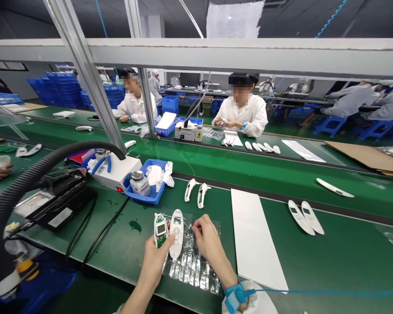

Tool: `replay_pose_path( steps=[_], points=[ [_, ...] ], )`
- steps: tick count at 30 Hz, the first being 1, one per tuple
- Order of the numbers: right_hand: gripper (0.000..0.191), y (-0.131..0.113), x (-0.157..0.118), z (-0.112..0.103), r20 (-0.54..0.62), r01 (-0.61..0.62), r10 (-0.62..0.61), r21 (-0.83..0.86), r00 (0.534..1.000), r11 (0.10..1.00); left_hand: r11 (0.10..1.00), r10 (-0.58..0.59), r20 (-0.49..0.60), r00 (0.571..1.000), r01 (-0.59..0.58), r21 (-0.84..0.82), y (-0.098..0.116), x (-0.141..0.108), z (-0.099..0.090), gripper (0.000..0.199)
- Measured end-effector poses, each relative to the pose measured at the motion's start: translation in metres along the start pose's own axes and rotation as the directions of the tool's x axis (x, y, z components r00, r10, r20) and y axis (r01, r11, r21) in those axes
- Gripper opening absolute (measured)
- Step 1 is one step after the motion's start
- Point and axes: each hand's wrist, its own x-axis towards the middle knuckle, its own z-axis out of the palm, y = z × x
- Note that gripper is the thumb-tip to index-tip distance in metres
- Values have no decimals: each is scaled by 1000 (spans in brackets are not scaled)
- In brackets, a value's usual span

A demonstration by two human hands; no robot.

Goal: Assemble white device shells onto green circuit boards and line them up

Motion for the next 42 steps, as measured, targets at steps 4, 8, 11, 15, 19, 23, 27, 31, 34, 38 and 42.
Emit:
replay_pose_path(
  steps=[4, 8, 11, 15, 19, 23, 27, 31, 34, 38, 42],
  points=[
    [17, -8, -9, 0, -14, 49, -49, 47, 999, 998, 1000, -18, -8, 1000, 18, -2, 0, -2, 1, 52],
    [19, -13, -13, -2, -70, 111, -103, 124, 992, 986, 1000, 0, -16, 1000, 0, 30, -1, -1, 2, 50],
    [21, -15, -11, -15, -135, 67, -28, 293, 990, 954, 998, 8, -25, 1000, -6, 59, 1, -4, 2, 46],
    [24, -27, -12, -41, -130, 26, 38, 462, 991, 886, 993, 13, -60, 998, -6, 118, 7, -13, 3, 38],
    [25, -50, -18, -50, -73, 24, 10, 442, 997, 897, 988, -1, -77, 997, 13, 154, 9, -25, 6, 29],
    [24, -59, -21, -40, -48, 25, -5, 411, 999, 911, 985, -3, -73, 997, 15, 173, 9, -33, 10, 24],
    [21, -56, -21, -33, -34, 23, -10, 404, 999, 915, 980, 12, -64, 998, 1, 201, 9, -38, 12, 20],
    [21, -53, -21, -31, -25, 24, -15, 389, 1000, 921, 980, 4, -55, 998, 7, 199, 8, -40, 10, 20],
    [21, -52, -20, -31, -12, 19, -15, 372, 1000, 928, 976, -1, -46, 999, 11, 215, 9, -41, 9, 21],
    [22, -53, -20, -27, -20, 24, -19, 355, 1000, 935, 978, 16, -48, 999, -6, 210, 11, -43, 8, 21],
    [23, -53, -25, -21, -4, -35, 40, 416, 999, 909, 978, 10, -77, 997, 6, 207, 13, -44, 6, 19]
  ],
)
